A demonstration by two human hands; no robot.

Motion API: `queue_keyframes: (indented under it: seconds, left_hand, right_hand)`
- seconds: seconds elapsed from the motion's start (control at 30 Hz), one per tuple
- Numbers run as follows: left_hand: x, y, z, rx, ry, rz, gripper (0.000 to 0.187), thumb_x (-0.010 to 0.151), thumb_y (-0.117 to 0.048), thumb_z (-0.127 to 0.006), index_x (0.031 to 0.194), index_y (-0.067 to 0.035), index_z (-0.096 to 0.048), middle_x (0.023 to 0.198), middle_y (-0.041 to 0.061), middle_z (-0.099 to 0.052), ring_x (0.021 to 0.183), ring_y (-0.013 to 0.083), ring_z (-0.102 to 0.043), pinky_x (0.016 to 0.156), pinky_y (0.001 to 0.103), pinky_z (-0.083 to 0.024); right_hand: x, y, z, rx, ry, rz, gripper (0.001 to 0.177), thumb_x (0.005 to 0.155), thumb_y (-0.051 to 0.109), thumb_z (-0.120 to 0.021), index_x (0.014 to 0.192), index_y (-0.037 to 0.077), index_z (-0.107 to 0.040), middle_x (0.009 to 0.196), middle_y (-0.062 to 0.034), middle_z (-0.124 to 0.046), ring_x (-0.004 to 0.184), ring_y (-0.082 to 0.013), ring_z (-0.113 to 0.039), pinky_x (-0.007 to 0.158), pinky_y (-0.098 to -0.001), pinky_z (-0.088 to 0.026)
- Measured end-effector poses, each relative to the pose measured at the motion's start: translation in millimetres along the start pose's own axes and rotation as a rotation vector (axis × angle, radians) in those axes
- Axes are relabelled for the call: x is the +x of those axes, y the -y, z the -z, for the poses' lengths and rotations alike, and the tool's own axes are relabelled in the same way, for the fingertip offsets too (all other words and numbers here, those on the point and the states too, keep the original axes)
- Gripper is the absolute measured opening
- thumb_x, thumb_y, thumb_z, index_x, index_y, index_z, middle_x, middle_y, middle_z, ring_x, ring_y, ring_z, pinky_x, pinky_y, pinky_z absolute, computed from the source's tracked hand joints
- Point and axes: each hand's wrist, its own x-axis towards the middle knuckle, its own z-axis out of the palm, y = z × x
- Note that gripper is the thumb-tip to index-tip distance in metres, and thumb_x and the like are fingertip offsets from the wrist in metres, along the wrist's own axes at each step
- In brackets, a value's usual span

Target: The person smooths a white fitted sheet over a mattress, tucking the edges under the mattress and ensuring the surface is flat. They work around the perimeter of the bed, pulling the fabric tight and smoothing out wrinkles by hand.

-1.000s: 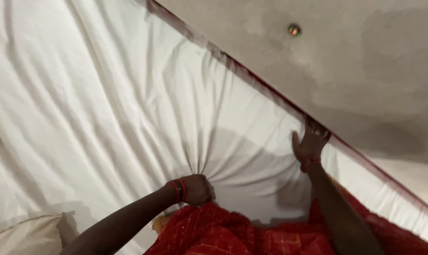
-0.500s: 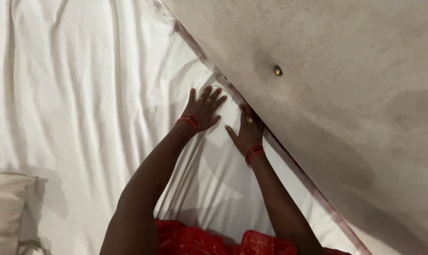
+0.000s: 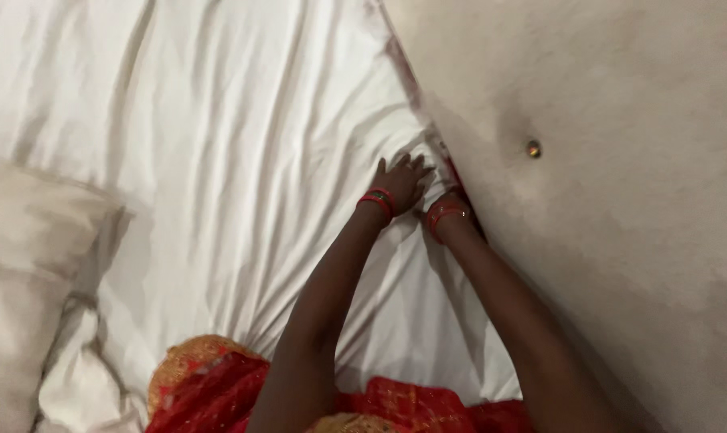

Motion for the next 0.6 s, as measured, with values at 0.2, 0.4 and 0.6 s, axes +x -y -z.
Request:
queue_keyframes:
  seconds: [0.2,0.4,0.6]
  left_hand:
    - [-183,113,8,0.167,-0.575,0.5,0.041,0.103,-0.026,-0.062,0.141,-0.01,-0.061,0.144,0.008,-0.06,0.138,0.0259,-0.05,0.12,0.046,-0.037]
    - [-280,124,21,0.139,-0.569,0.964,0.019,0.095,-0.032,-0.073,0.103,-0.015,-0.071,0.114,0.006,-0.069,0.116,0.0306,-0.059,0.096,0.048,-0.044]
    - [-258,175,38,0.219,-0.639,0.987,0.02,0.108,-0.025,-0.062,0.101,-0.008,-0.068,0.102,0.01,-0.068,0.098,0.0319,-0.061,0.083,0.048,-0.044]
  right_hand:
    - [20,2,13,-0.17,0.058,0.045,0.105,0.088,0.084,-0.043,0.145,-0.004,-0.038,0.153,-0.0255,-0.04,0.145,-0.0385,-0.039,0.119,-0.0477,-0.033]
    - [16,-8,18,-0.22,0.028,0.076,0.106,0.086,0.09,-0.039,0.138,-0.001,-0.054,0.148,-0.0218,-0.051,0.143,-0.0357,-0.045,0.119,-0.0467,-0.036]
    - [-2,-13,14,-0.173,0.034,0.089,0.11,0.083,0.095,-0.036,0.131,0.002,-0.069,0.143,-0.018,-0.062,0.141,-0.0329,-0.051,0.118,-0.0458,-0.039]
